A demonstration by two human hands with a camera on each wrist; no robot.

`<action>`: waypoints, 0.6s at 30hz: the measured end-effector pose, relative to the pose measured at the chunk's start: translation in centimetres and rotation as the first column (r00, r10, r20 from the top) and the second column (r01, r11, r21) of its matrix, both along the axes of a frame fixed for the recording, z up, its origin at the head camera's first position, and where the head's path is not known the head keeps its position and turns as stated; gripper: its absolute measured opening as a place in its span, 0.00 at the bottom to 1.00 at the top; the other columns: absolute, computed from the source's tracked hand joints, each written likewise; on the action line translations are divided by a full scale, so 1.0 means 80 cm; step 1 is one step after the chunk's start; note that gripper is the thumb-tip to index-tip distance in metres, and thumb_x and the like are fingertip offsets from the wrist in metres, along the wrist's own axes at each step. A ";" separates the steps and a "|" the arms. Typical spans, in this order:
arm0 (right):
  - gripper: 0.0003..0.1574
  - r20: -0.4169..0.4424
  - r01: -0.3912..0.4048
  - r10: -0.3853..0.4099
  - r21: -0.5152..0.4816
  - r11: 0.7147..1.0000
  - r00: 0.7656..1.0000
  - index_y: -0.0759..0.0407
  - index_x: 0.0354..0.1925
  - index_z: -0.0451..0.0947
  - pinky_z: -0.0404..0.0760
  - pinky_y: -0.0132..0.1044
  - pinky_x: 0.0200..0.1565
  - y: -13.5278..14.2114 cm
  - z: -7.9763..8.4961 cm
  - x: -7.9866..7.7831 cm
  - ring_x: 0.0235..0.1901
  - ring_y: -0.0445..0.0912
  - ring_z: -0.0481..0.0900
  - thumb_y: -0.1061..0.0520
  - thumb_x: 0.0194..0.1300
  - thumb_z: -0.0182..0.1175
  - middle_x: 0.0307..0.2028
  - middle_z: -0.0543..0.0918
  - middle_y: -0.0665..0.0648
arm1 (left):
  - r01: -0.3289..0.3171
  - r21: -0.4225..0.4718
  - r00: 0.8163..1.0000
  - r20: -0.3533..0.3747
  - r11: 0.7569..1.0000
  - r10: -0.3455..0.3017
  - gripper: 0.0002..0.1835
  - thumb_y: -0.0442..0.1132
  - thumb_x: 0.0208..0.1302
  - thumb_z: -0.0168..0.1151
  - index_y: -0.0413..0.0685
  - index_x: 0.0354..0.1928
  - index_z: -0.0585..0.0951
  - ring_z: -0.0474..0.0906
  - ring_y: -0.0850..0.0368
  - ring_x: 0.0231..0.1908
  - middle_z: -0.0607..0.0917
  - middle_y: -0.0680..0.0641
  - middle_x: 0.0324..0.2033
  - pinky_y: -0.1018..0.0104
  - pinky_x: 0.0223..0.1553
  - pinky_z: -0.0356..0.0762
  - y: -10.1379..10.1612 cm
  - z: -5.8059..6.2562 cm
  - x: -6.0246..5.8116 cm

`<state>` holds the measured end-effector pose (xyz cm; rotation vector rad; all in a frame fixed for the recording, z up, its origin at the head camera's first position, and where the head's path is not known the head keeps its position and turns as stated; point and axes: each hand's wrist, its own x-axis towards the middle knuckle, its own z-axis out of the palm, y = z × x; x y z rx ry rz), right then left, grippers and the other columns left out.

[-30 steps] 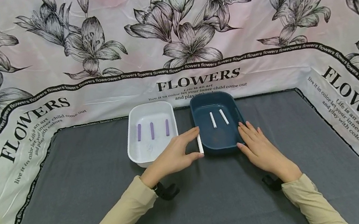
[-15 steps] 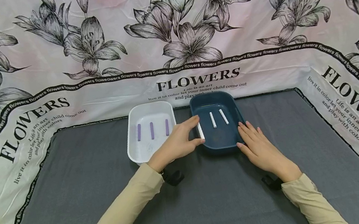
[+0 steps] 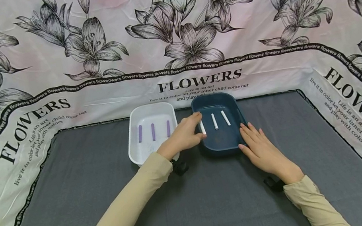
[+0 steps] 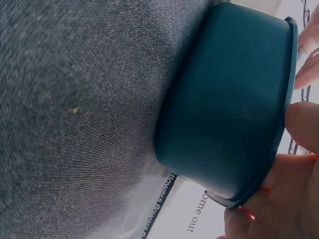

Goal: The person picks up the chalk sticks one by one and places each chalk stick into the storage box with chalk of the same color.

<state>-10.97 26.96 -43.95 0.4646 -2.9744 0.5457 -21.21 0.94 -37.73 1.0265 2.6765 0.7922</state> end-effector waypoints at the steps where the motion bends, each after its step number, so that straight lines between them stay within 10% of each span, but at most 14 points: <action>1: 0.40 0.000 0.000 0.000 0.000 1.000 1.000 0.73 0.74 0.51 0.43 0.64 0.71 0.000 0.000 0.000 0.76 0.61 0.40 0.47 0.80 0.44 0.76 0.50 0.68 | -0.001 -0.009 1.000 -0.008 1.000 0.001 0.38 0.40 0.68 0.65 0.35 0.74 0.60 0.54 0.45 0.74 0.58 0.37 0.74 0.55 0.71 0.56 0.002 0.000 -0.002; 18: 0.40 0.002 0.000 0.000 -0.006 1.000 1.000 0.73 0.74 0.50 0.42 0.63 0.71 0.000 0.000 0.000 0.76 0.61 0.39 0.47 0.80 0.44 0.76 0.49 0.68 | -0.043 -0.201 0.997 -0.067 0.979 0.030 0.32 0.37 0.66 0.62 0.32 0.69 0.67 0.63 0.42 0.69 0.65 0.35 0.70 0.54 0.67 0.65 0.032 0.008 -0.032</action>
